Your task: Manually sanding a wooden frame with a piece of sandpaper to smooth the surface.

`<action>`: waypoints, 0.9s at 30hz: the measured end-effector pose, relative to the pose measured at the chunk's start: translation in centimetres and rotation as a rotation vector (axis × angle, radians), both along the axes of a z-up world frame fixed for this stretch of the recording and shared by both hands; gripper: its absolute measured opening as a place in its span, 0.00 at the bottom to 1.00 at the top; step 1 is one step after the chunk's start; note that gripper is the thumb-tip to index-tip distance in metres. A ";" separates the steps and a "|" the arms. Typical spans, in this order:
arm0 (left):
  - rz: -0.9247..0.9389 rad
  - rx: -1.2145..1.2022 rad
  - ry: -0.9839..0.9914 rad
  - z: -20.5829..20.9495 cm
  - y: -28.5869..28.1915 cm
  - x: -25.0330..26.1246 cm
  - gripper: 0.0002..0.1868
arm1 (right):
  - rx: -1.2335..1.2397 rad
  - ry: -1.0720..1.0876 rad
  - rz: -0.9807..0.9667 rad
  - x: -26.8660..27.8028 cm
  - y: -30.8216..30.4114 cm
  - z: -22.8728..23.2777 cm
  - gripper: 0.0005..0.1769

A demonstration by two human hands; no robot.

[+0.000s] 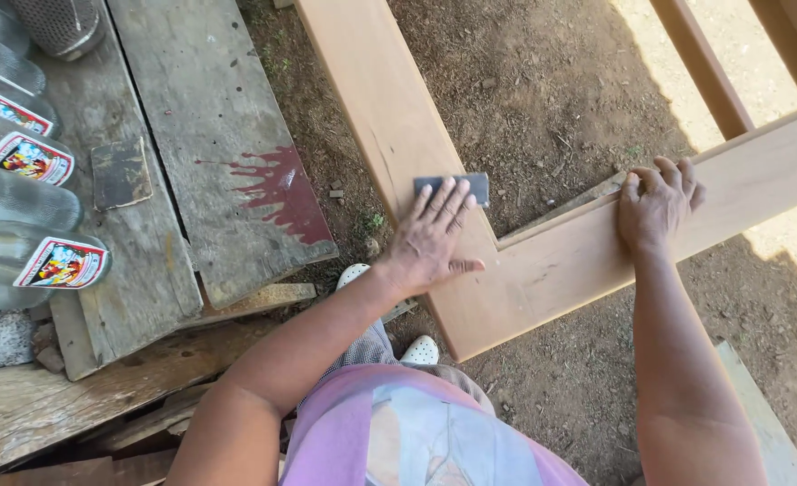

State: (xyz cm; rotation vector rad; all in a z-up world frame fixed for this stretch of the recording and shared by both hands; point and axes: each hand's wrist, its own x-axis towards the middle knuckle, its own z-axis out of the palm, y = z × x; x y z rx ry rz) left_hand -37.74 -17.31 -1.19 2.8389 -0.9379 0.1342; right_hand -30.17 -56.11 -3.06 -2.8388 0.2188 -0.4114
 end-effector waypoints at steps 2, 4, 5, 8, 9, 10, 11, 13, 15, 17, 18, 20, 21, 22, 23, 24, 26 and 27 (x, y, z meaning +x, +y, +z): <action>-0.008 0.012 -0.024 0.4 -1.2 -2.1 0.62 | 0.007 -0.008 0.003 0.1 0.0 -0.1 0.16; -0.181 0.091 0.094 1.7 -2.7 -5.4 0.58 | -0.028 -0.008 0.001 0.2 -0.3 -0.4 0.16; -0.183 0.091 0.095 1.6 -3.3 -7.0 0.58 | -0.027 -0.007 -0.001 0.1 -0.2 -0.3 0.16; -0.263 0.162 0.025 1.2 -4.7 -11.0 0.59 | -0.009 -0.012 0.000 0.0 0.0 0.0 0.16; -0.362 0.157 -0.004 1.0 -4.8 -12.0 0.58 | -0.004 -0.014 -0.001 0.0 0.1 0.0 0.16; -0.460 0.152 -0.034 0.9 -4.9 -12.9 0.56 | 0.001 -0.015 -0.002 0.0 0.1 0.1 0.16; -0.459 0.152 -0.039 1.0 -4.8 -12.5 0.56 | 0.000 -0.020 -0.001 0.1 0.1 0.1 0.16; -0.449 0.048 -0.059 1.1 -4.5 -12.1 0.54 | -0.002 -0.007 0.000 0.0 -0.2 -0.1 0.17; -0.321 0.082 0.039 2.2 -3.4 -8.7 0.56 | 0.002 -0.006 0.004 -0.2 0.0 0.2 0.17; -0.190 0.119 0.131 1.7 -1.4 -4.9 0.58 | 0.010 -0.011 0.010 -0.3 0.0 0.3 0.17; -0.076 0.076 0.039 0.7 0.1 -2.9 0.58 | 0.001 -0.010 0.009 -0.3 0.0 0.3 0.17; 0.049 0.034 -0.055 0.1 2.2 -0.1 0.57 | -0.008 -0.011 0.019 -0.4 -0.1 0.2 0.18; 0.125 0.016 -0.021 0.6 3.0 0.8 0.58 | -0.008 0.001 0.019 -0.2 -0.1 0.2 0.18; 0.200 -0.002 0.013 1.1 3.7 1.7 0.58 | -0.008 0.013 0.019 -0.1 -0.1 0.2 0.19; 0.209 -0.001 0.006 2.5 3.0 0.7 0.58 | -0.006 0.007 0.027 -0.1 -0.1 0.2 0.19; 0.190 0.117 0.070 3.9 2.2 -0.3 0.59 | 0.000 0.014 0.022 -0.1 -0.1 0.2 0.19; 0.178 0.235 0.127 5.1 0.3 -3.2 0.59 | 0.007 0.013 0.024 -0.1 -0.2 0.3 0.20; 0.079 0.223 0.114 4.7 -0.7 -5.2 0.60 | -0.002 0.011 0.024 -0.1 -0.3 0.1 0.19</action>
